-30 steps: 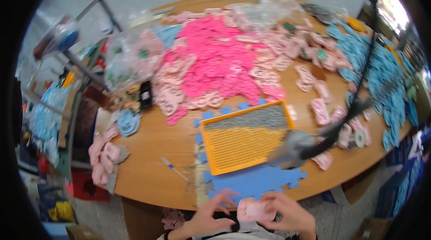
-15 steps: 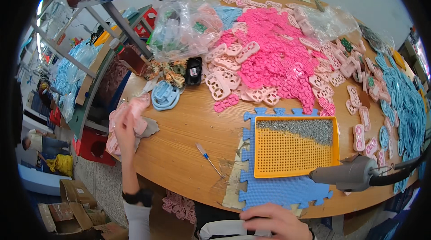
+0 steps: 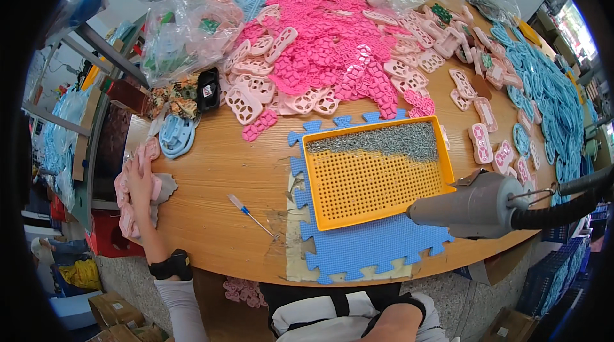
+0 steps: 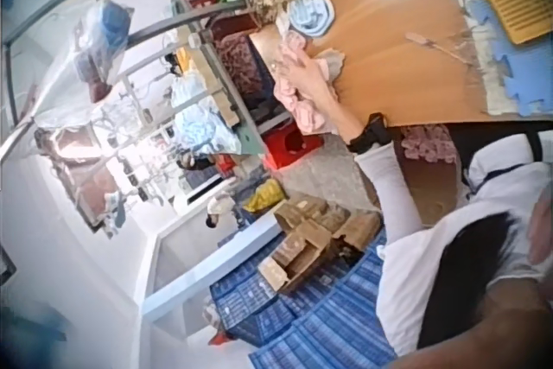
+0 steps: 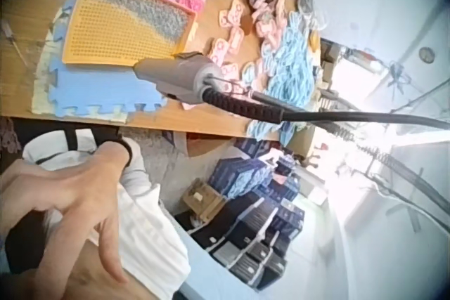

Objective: Assembling electronic components into plastic housings and bagging them.

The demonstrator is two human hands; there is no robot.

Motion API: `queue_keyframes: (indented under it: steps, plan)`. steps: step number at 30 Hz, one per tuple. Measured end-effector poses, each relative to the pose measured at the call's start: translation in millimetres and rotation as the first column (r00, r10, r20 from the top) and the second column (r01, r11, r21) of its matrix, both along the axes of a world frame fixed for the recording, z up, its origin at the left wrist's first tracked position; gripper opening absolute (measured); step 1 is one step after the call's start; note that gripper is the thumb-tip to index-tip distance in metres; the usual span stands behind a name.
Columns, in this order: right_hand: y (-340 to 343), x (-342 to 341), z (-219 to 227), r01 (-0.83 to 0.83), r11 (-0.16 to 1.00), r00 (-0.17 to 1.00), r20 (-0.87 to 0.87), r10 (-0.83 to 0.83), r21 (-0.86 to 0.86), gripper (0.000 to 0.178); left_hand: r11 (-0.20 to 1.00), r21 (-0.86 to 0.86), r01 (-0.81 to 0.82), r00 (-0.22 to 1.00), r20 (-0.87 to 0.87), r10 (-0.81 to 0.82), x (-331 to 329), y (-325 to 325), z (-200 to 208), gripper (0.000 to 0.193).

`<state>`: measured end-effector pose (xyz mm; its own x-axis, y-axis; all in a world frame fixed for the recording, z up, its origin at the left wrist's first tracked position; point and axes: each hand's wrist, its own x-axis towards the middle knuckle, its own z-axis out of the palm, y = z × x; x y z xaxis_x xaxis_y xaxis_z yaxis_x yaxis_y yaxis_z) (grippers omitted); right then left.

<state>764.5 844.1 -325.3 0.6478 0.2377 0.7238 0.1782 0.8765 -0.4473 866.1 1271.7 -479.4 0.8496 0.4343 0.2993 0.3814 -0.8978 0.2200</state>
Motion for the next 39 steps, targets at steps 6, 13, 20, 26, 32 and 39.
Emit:
queue_keyframes:
  steps: [6, 13, 20, 26, 32, 39]
  plan:
    - [-19.1, 16.8, -6.9, 0.038, 0.994, 0.999, 0.003, -0.038, -0.104, 0.04, 0.898, -0.207, 0.387, 0.92, 0.146, -0.363, -23.8, -99.0, 35.5, 0.041]
    - [-86.8, -2.0, -43.5, 0.049, 0.944, 0.953, -0.269, -0.142, -0.325, 0.028, 0.518, -0.325, 0.791, 0.551, 0.009, -0.835, -53.6, -196.0, 27.8, 0.031]
    - [-156.8, -17.1, -60.5, -0.046, 0.614, 0.906, -0.292, -0.306, -0.788, 0.025, 0.539, -0.309, 0.784, 0.562, -0.014, -0.827, -55.2, -183.9, 18.3, 0.017]
    - [-169.9, -27.7, -71.9, -0.036, 0.542, 0.792, -0.355, -0.497, -0.839, 0.028, 0.553, -0.27, 0.788, 0.584, 0.047, -0.81, -68.9, -164.8, 11.0, 0.017]
    - [-173.6, -24.0, -72.9, -0.118, 0.388, 0.83, -0.305, -0.467, -0.914, 0.027, 0.791, -0.065, 0.609, 0.788, 0.165, -0.593, -57.0, -132.5, 20.9, 0.015]
    - [-207.5, -27.5, -77.4, 0.02, 0.326, 0.757, -0.198, -0.622, -0.945, 0.025, 0.984, -0.145, 0.099, 0.984, 0.162, -0.075, 5.7, -35.1, 46.3, 0.016]
